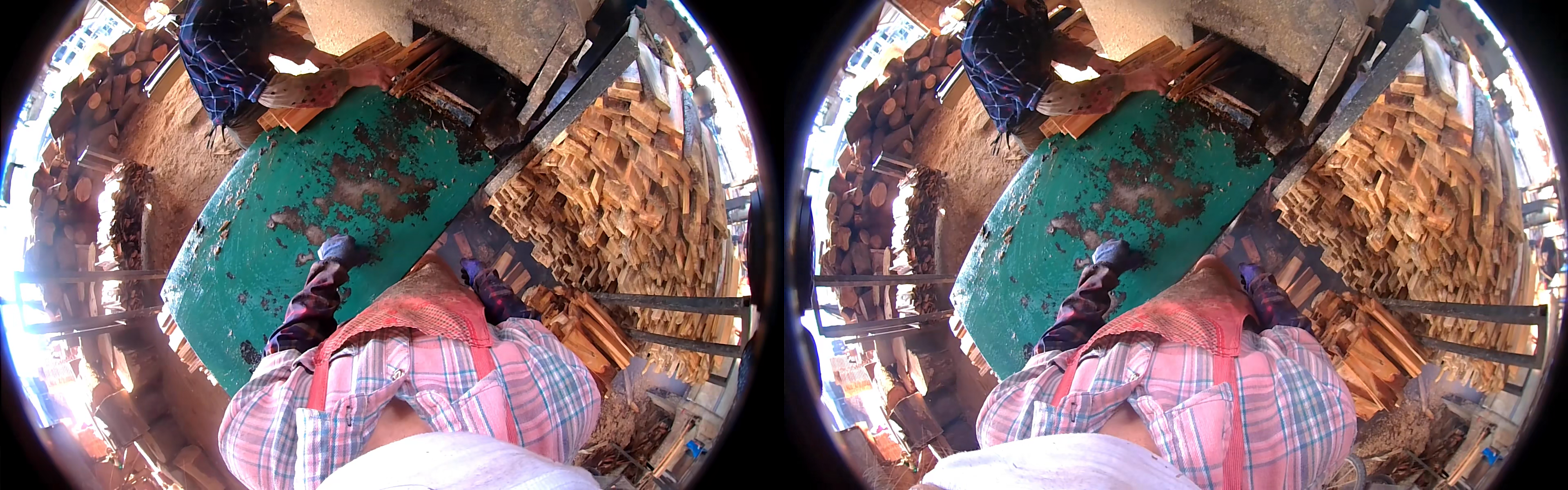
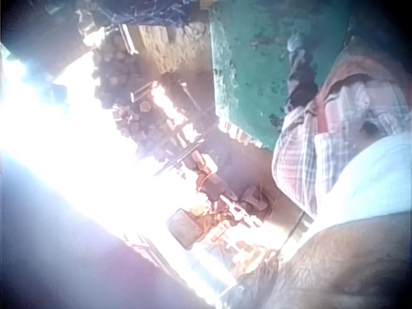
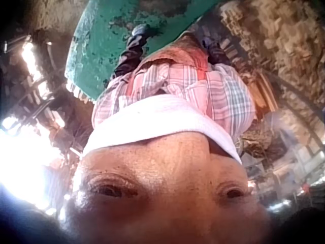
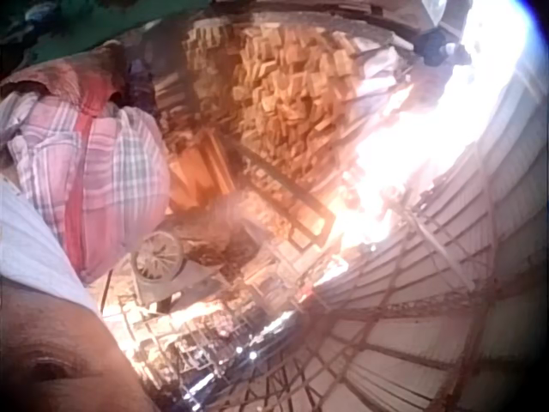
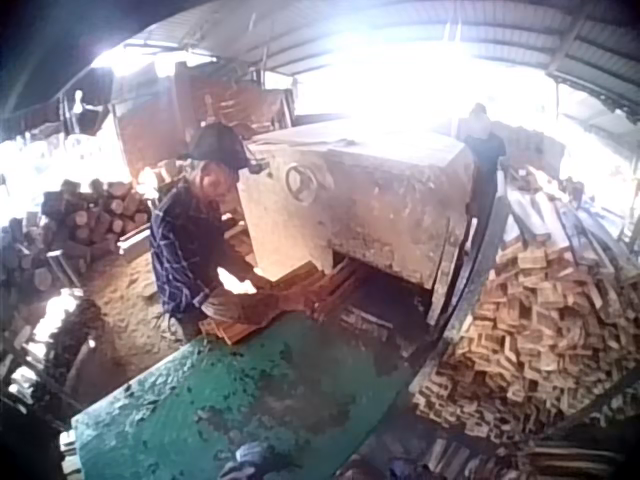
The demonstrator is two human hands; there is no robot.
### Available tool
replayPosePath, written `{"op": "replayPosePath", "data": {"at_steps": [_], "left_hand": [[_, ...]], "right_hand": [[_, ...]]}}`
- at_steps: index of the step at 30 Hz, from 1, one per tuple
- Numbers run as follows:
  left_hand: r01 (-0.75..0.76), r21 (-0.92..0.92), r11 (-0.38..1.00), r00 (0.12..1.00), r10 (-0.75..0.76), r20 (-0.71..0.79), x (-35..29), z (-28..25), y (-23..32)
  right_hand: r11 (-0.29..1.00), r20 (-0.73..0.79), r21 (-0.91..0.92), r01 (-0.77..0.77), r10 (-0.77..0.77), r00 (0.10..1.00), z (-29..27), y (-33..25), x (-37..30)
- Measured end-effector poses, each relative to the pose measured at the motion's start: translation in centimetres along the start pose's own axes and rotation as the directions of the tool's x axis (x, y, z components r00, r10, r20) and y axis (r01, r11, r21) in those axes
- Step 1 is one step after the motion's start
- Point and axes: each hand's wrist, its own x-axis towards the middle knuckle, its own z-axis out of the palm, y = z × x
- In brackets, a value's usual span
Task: The person picks up wooden planks from a green workbench and places them into a large pile of lumber. The person handles the wood by hand, moving pieces from the table to the stack repeatedly.
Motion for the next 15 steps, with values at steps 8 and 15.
{"op": "replayPosePath", "data": {"at_steps": [8, 15], "left_hand": [[0.016, -0.04, 0.999, 1.0, -0.015, 0.023, 0.0, -0.6, 0.3], [0.031, -0.03, 0.999, 0.999, -0.031, -0.015, 0.5, 0.5, -0.7]], "right_hand": [[0.997, -0.004, -0.026, 0.066, -0.066, 0.998, -1.5, 1.6, 1.7], [0.998, -0.136, 0.051, -0.029, 0.035, 0.99, 0.4, -0.2, -0.3]]}}
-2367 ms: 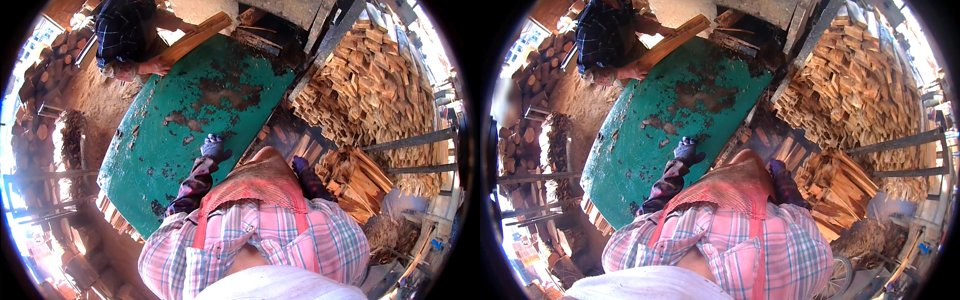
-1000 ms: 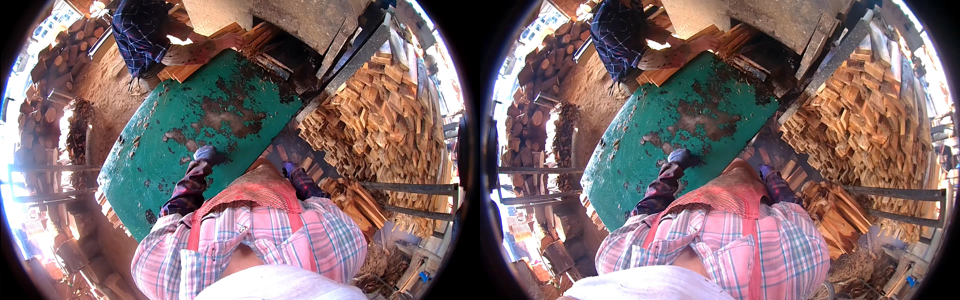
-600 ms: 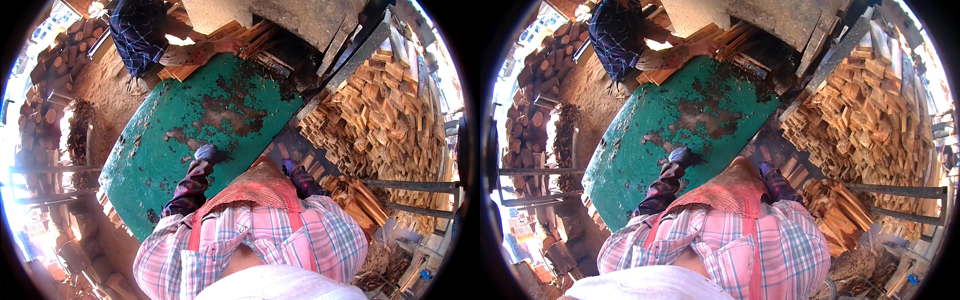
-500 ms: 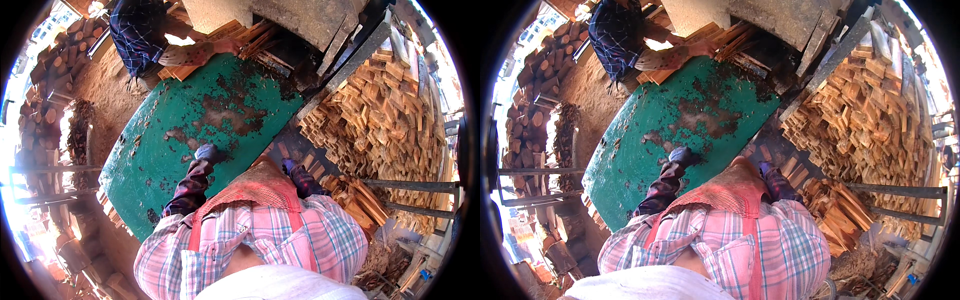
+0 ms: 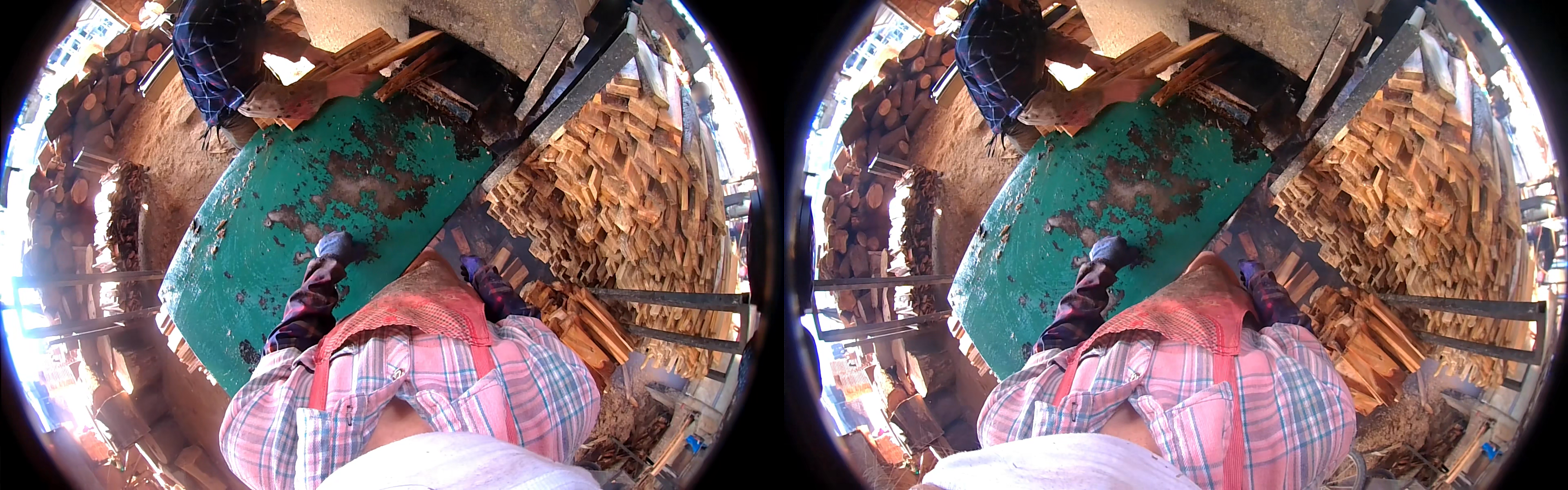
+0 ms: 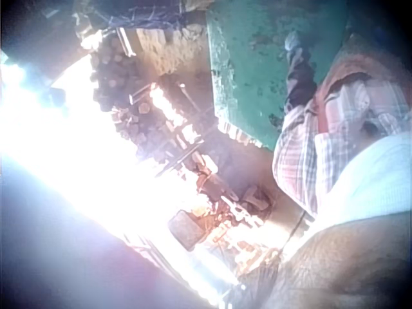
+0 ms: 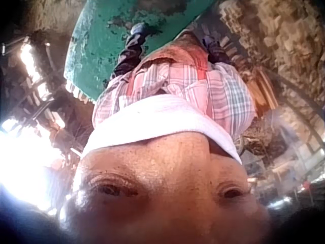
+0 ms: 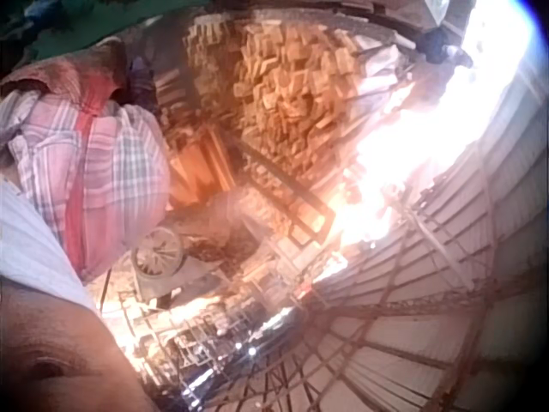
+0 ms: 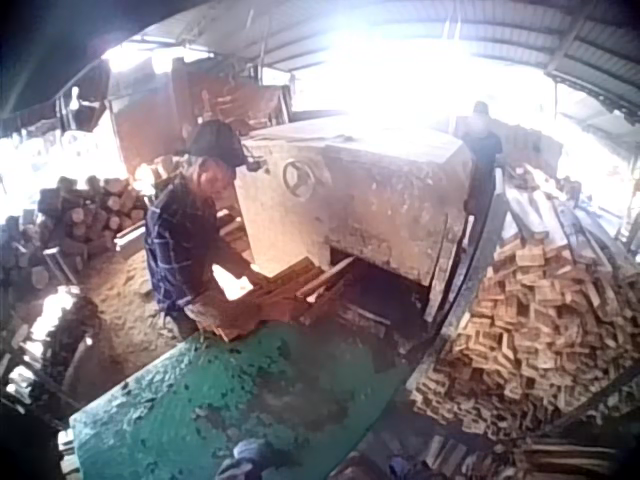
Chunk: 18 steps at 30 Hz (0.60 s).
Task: The person picks up wooden planks from a green workbench and places them into a large pile of lumber. The person handles the wood by hand, moving pieces from the table to the stack repeatedly.
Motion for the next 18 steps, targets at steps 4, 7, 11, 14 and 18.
{"op": "replayPosePath", "data": {"at_steps": [4, 7, 11, 14, 18], "left_hand": [[0.007, 0.008, 1.0, 1.0, -0.007, 0.009, -0.3, -0.6, 0.6], [0.007, -0.005, 1.0, 0.999, -0.006, 0.035, -0.4, -1.0, 0.6], [0.018, -0.009, 1.0, 1.0, -0.018, 0.021, -0.1, -0.6, 0.4], [0.028, -0.006, 1.0, 1.0, -0.028, 0.008, 0.0, -0.2, 0.1], [0.012, 0.003, 1.0, 1.0, -0.012, 0.007, 0.1, -0.2, 0.3]], "right_hand": [[0.999, 0.014, 0.042, 0.002, -0.002, 1.0, -0.3, 0.3, 0.4], [1.0, -0.008, 0.021, 0.017, -0.017, 1.0, -0.1, 0.2, 0.3], [0.999, -0.014, 0.007, 0.033, -0.033, 0.999, -0.1, 0.0, 0.0], [0.999, -0.022, -0.016, 0.031, -0.031, 0.999, 0.1, -0.4, -0.7], [1.0, -0.026, 0.01, 0.029, -0.029, 0.999, -0.1, 0.0, -0.1]]}}
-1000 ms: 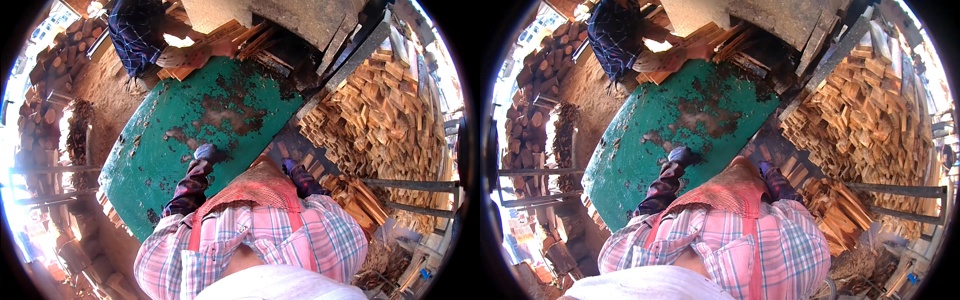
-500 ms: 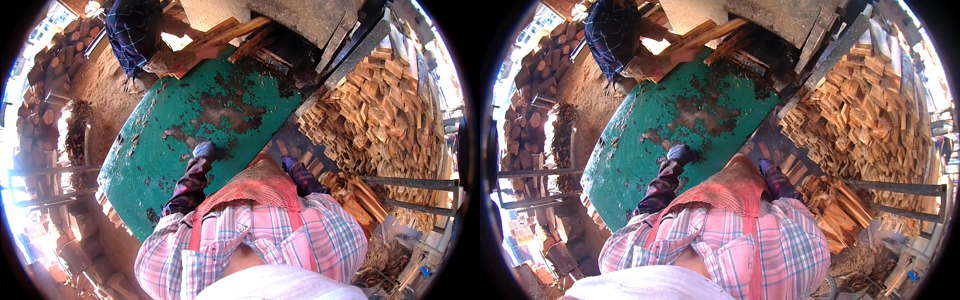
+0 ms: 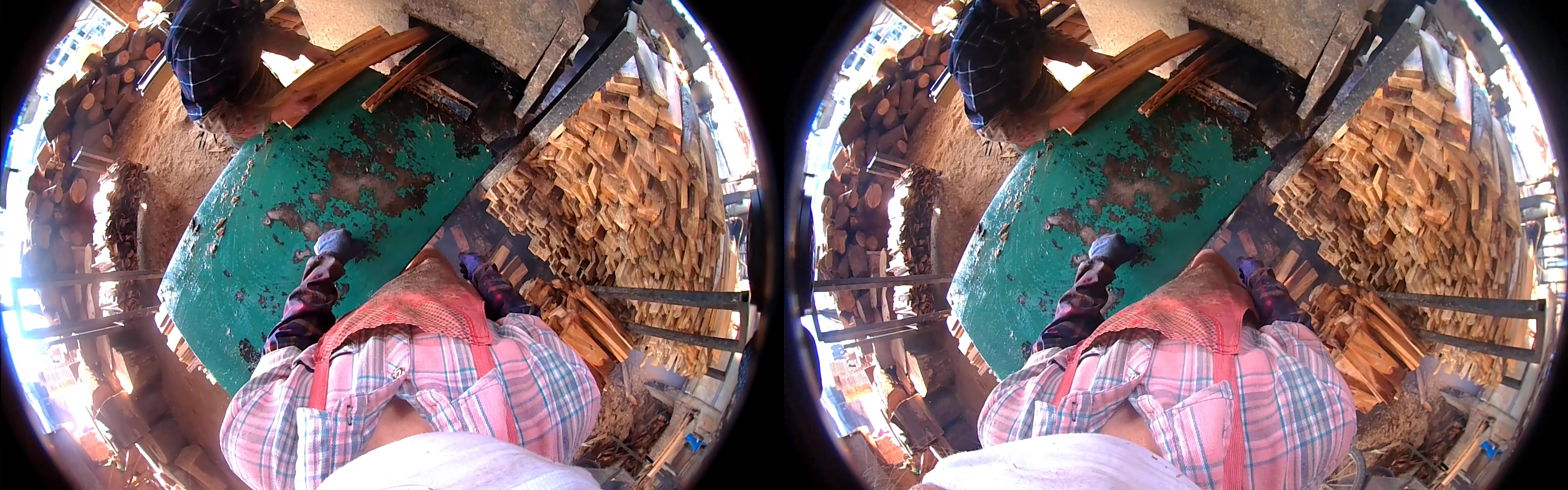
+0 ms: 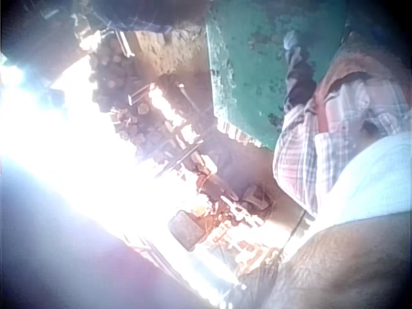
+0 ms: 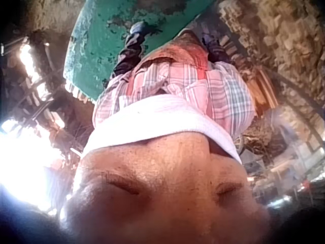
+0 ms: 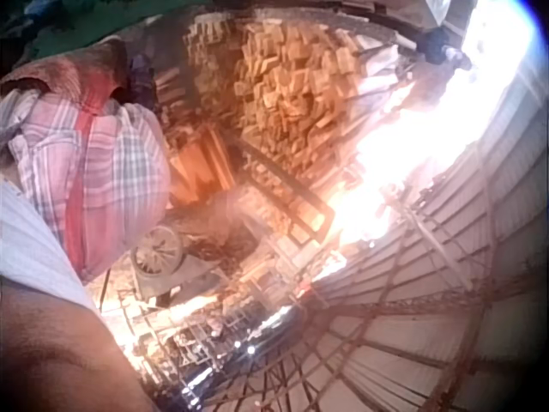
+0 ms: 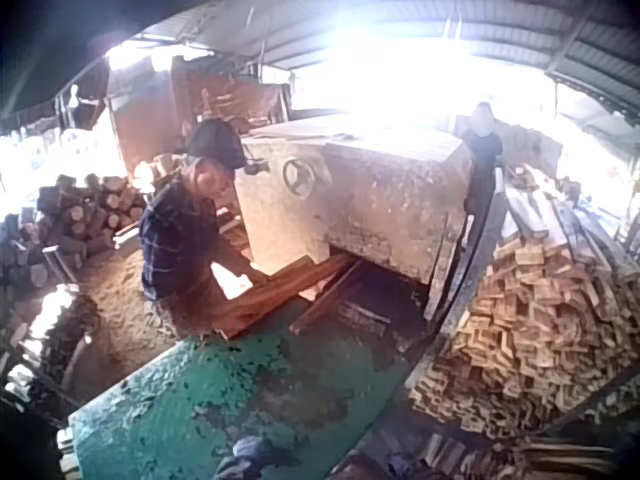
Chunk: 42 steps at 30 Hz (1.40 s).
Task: The person picks up wooden planks from a green workbench and places them into a large pile of lumber. The person handles the wood by hand, moving pieces from the table to the stack repeatedly.
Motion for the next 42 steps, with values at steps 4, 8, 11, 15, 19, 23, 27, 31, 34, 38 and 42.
{"op": "replayPosePath", "data": {"at_steps": [4, 8, 11, 15, 19, 23, 27, 31, 34, 38, 42], "left_hand": [[0.011, -0.012, 1.0, 1.0, -0.011, -0.022, 0.2, 0.3, -0.2], [0.031, -0.022, 0.999, 0.999, -0.031, -0.007, -0.2, 0.0, -0.1], [-0.001, -0.01, 1.0, 1.0, 0.001, 0.001, -0.1, -0.1, 0.2], [-0.015, -0.001, 1.0, 1.0, 0.015, -0.024, 0.0, 0.4, -0.3], [-0.018, 0.001, 1.0, 0.998, 0.018, -0.054, 0.1, 0.8, -0.5], [-0.026, 0.008, 1.0, 0.999, 0.026, -0.033, 0.3, 0.7, -0.4], [0.003, -0.014, 1.0, 1.0, -0.003, -0.019, -0.3, 0.1, -0.2], [-0.001, -0.019, 1.0, 1.0, 0.001, -0.031, 0.0, 0.2, 0.0], [0.01, -0.024, 1.0, 0.999, -0.011, -0.043, -0.1, 0.4, -0.3], [0.014, -0.027, 1.0, 0.999, -0.015, -0.038, -0.2, 0.1, 0.0], [0.011, -0.042, 0.999, 0.999, -0.013, -0.047, -0.1, 0.3, -0.2]], "right_hand": [[0.998, 0.086, 0.053, -0.035, 0.031, 0.996, 0.0, -0.2, -0.5], [0.998, 0.106, 0.018, -0.058, 0.056, 0.993, 0.2, -1.0, -1.8], [0.997, -0.038, -0.073, -0.026, 0.023, 0.999, 0.0, -0.3, -0.8], [0.998, 0.008, -0.062, 0.012, -0.011, 1.0, 0.0, -0.2, -1.1], [0.999, -0.019, -0.047, 0.017, -0.018, 1.0, 0.1, -0.1, -1.1], [1.0, 0.018, 0.028, 0.011, -0.012, 1.0, -0.6, 1.1, 0.6], [0.999, -0.02, -0.005, 0.035, -0.035, 0.999, 0.0, 1.3, 0.6], [1.0, 0.034, 0.003, 0.006, -0.006, 0.999, -0.5, 1.9, 2.0], [1.0, 0.056, 0.009, -0.009, 0.009, 0.998, -0.2, 1.7, 2.2], [1.0, 0.037, 0.028, -0.009, 0.008, 0.999, 0.2, 1.4, 1.3], [1.0, 0.029, -0.003, -0.005, 0.005, 1.0, 0.2, 1.3, 1.3]]}}
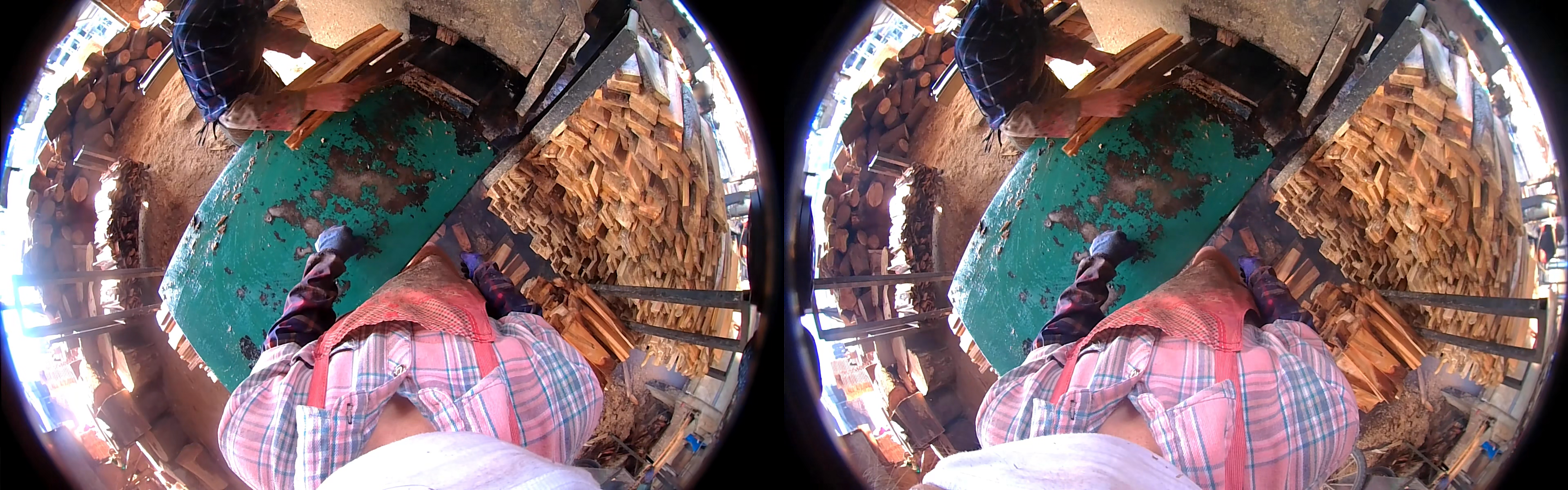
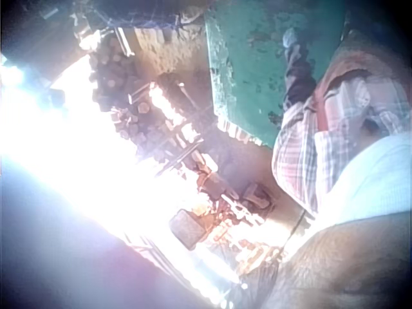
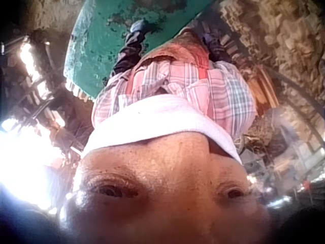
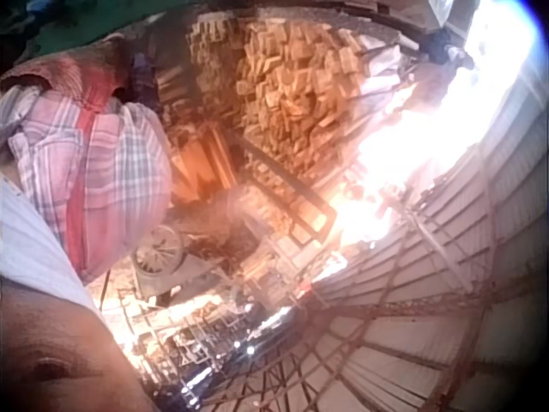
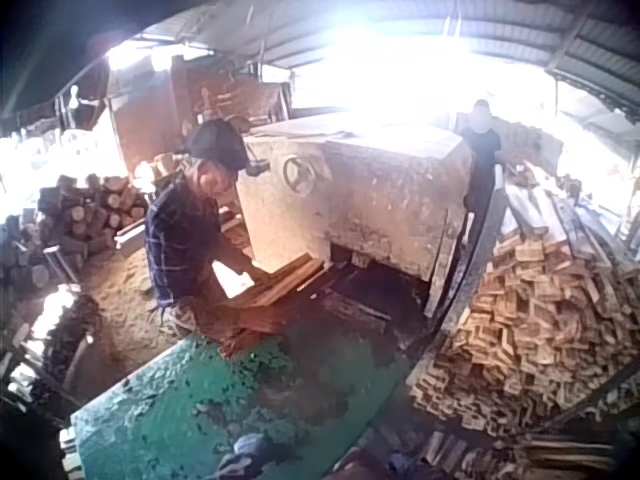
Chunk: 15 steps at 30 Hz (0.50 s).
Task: The person picks up wooden planks from a green workbench and places them into a large pile of lumber. The person handles the wood by hand, moving pieces from the table to the stack repeatedly.
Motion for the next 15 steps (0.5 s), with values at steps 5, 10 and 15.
{"op": "replayPosePath", "data": {"at_steps": [5, 10, 15], "left_hand": [[0.024, -0.01, 1.0, 0.999, -0.024, 0.023, -0.2, 0.0, -0.4], [0.005, -0.001, 1.0, 1.0, -0.005, 0.012, 0.4, 0.1, -0.1], [0.031, -0.003, 1.0, 0.999, -0.031, 0.016, 0.0, -0.2, -0.2]], "right_hand": [[0.991, 0.055, 0.116, -0.062, 0.056, 0.997, 0.7, -0.9, -1.0], [0.999, 0.025, -0.047, 0.002, -0.001, 1.0, -0.7, 0.5, 1.2], [0.999, 0.031, -0.045, -0.014, 0.015, 0.999, -0.3, 0.1, 0.8]]}}
